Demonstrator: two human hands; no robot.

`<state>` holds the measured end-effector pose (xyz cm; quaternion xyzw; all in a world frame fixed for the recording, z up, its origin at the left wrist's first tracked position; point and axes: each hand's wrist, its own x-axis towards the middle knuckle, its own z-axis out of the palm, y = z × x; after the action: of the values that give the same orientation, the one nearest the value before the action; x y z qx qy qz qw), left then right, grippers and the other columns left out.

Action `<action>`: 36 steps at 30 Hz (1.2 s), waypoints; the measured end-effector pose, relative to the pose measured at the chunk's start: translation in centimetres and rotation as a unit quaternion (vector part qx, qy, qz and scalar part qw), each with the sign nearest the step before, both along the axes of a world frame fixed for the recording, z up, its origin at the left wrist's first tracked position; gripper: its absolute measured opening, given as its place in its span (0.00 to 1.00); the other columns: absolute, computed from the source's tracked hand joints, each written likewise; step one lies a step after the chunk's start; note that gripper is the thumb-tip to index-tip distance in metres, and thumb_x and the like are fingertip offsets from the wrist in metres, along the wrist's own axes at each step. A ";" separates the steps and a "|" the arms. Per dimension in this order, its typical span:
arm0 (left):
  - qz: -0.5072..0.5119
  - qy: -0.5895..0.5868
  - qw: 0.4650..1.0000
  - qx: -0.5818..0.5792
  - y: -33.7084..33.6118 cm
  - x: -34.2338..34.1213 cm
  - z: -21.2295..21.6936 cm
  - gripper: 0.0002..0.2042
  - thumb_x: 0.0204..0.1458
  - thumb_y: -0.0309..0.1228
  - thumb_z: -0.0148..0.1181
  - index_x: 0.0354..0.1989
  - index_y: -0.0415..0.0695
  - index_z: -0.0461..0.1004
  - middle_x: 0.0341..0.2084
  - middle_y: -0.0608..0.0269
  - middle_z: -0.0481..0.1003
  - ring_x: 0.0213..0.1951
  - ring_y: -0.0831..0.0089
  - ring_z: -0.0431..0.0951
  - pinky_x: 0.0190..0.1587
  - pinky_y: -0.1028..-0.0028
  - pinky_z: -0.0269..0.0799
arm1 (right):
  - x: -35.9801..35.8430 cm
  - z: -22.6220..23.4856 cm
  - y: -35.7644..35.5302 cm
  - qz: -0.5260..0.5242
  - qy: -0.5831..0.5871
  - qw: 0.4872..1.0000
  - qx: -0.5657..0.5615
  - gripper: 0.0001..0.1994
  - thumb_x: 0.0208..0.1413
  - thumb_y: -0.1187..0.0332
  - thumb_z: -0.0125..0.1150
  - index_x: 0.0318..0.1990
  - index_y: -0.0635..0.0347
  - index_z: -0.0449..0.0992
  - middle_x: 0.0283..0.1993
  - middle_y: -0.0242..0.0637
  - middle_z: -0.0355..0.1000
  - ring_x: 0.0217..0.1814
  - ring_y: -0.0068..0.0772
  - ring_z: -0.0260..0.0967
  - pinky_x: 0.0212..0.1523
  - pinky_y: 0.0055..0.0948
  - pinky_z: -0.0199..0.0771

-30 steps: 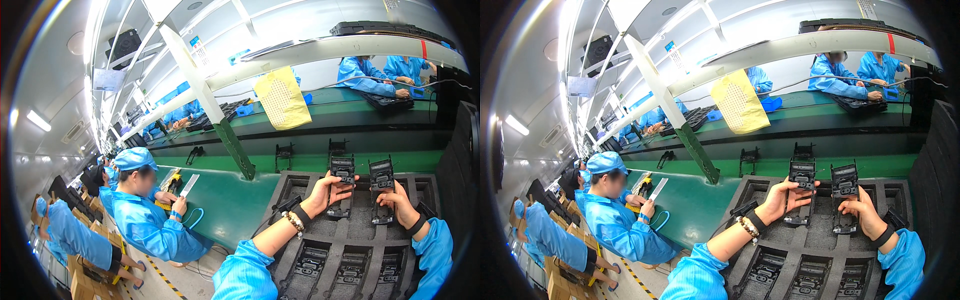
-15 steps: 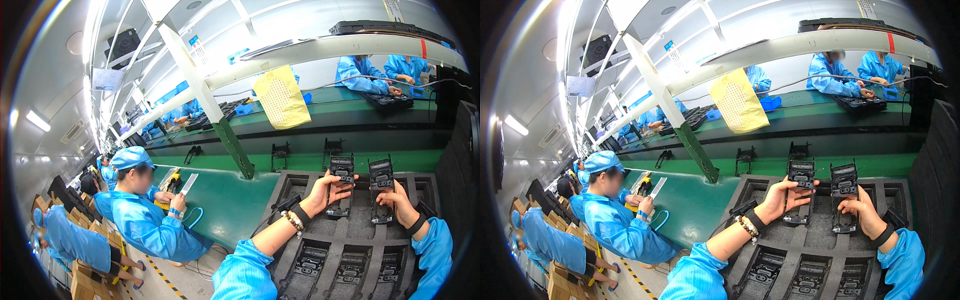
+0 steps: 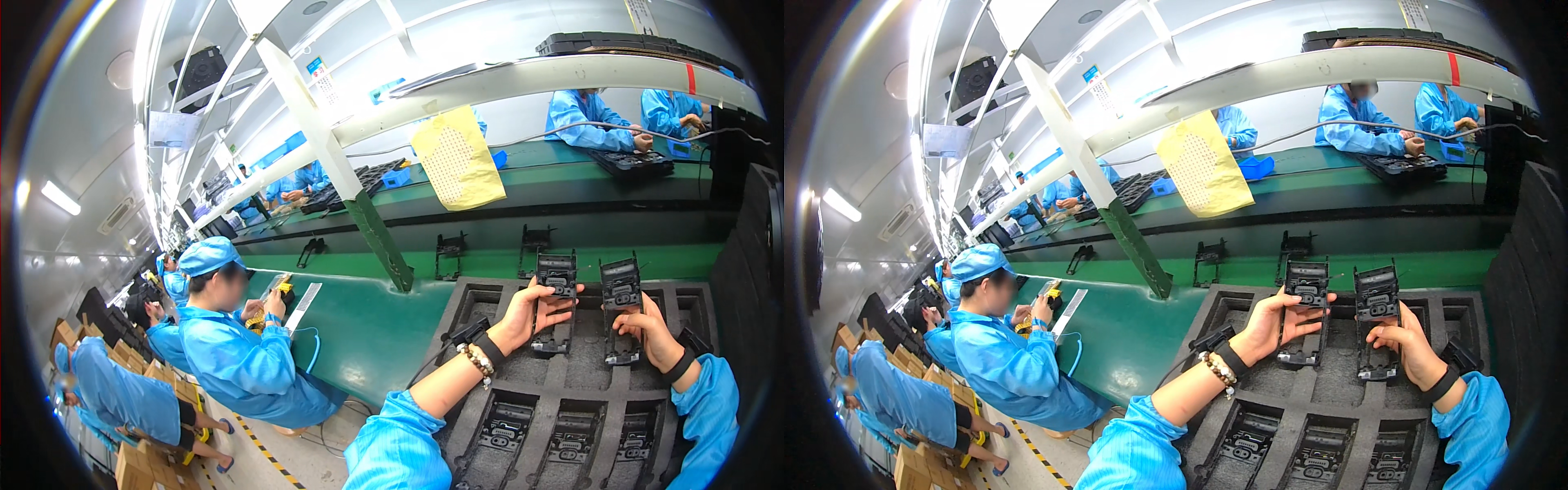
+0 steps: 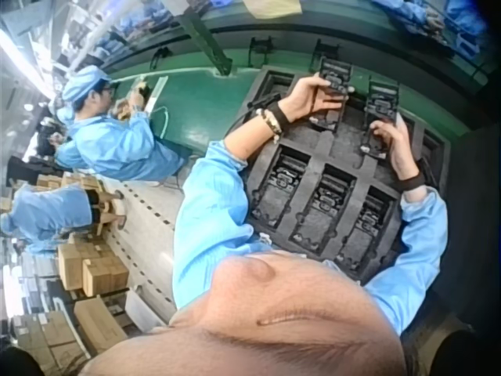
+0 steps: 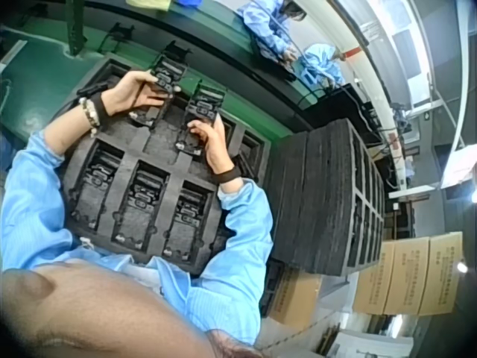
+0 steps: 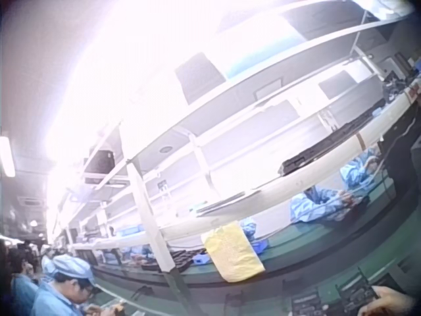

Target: Organizing and inspecting handheld device components into foam trays.

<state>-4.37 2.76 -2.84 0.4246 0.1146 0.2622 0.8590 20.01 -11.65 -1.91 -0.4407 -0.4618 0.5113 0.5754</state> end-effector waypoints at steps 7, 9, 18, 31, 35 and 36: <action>-0.001 -0.004 1.000 0.000 -0.1 0.1 0.1 0.21 0.58 0.33 0.49 0.61 0.48 0.64 0.60 0.52 0.70 0.59 0.61 0.71 0.61 0.60 0.66 | 0.1 0.0 0.0 -0.006 -0.010 1.000 -0.007 0.23 0.49 0.73 0.55 0.56 0.63 0.65 0.50 0.40 0.74 0.42 0.27 0.74 0.42 0.25 0.74; -0.001 -0.006 1.000 -0.002 0.1 0.0 0.0 0.20 0.58 0.33 0.49 0.61 0.49 0.64 0.60 0.52 0.70 0.59 0.61 0.71 0.61 0.60 0.66 | 0.0 0.0 0.1 -0.001 -0.006 1.000 -0.005 0.23 0.49 0.73 0.55 0.56 0.63 0.65 0.50 0.41 0.74 0.42 0.27 0.74 0.42 0.25 0.74; -0.003 -0.010 1.000 -0.004 0.2 0.0 -0.1 0.22 0.58 0.33 0.49 0.62 0.46 0.63 0.60 0.50 0.70 0.58 0.61 0.72 0.60 0.60 0.68 | 0.0 0.1 -0.1 -0.005 -0.002 1.000 -0.011 0.23 0.49 0.72 0.57 0.55 0.62 0.66 0.47 0.38 0.74 0.41 0.27 0.74 0.42 0.24 0.72; -0.001 -0.008 1.000 -0.006 0.1 0.0 0.0 0.22 0.58 0.33 0.50 0.61 0.44 0.65 0.60 0.50 0.70 0.58 0.61 0.73 0.59 0.61 0.68 | 0.1 -0.2 0.0 -0.006 -0.007 1.000 -0.009 0.23 0.49 0.73 0.55 0.55 0.64 0.66 0.49 0.40 0.74 0.41 0.27 0.74 0.41 0.24 0.73; -0.001 -0.011 1.000 -0.005 0.1 0.1 -0.1 0.22 0.58 0.33 0.50 0.62 0.44 0.65 0.60 0.50 0.70 0.58 0.61 0.72 0.59 0.61 0.68 | 0.2 -0.1 0.0 -0.003 -0.007 1.000 -0.005 0.23 0.48 0.73 0.55 0.55 0.64 0.66 0.51 0.42 0.74 0.41 0.27 0.74 0.41 0.24 0.73; -0.003 -0.013 1.000 -0.008 0.1 0.1 -0.1 0.22 0.58 0.33 0.50 0.62 0.45 0.65 0.60 0.50 0.70 0.58 0.61 0.72 0.59 0.61 0.68 | 0.2 -0.1 0.0 0.000 -0.005 1.000 -0.003 0.23 0.48 0.73 0.55 0.55 0.64 0.66 0.51 0.42 0.74 0.41 0.27 0.74 0.42 0.24 0.74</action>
<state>-4.28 2.87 -2.93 0.4149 0.1039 0.2646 0.8643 20.17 -11.61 -2.03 -0.4450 -0.4635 0.5104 0.5715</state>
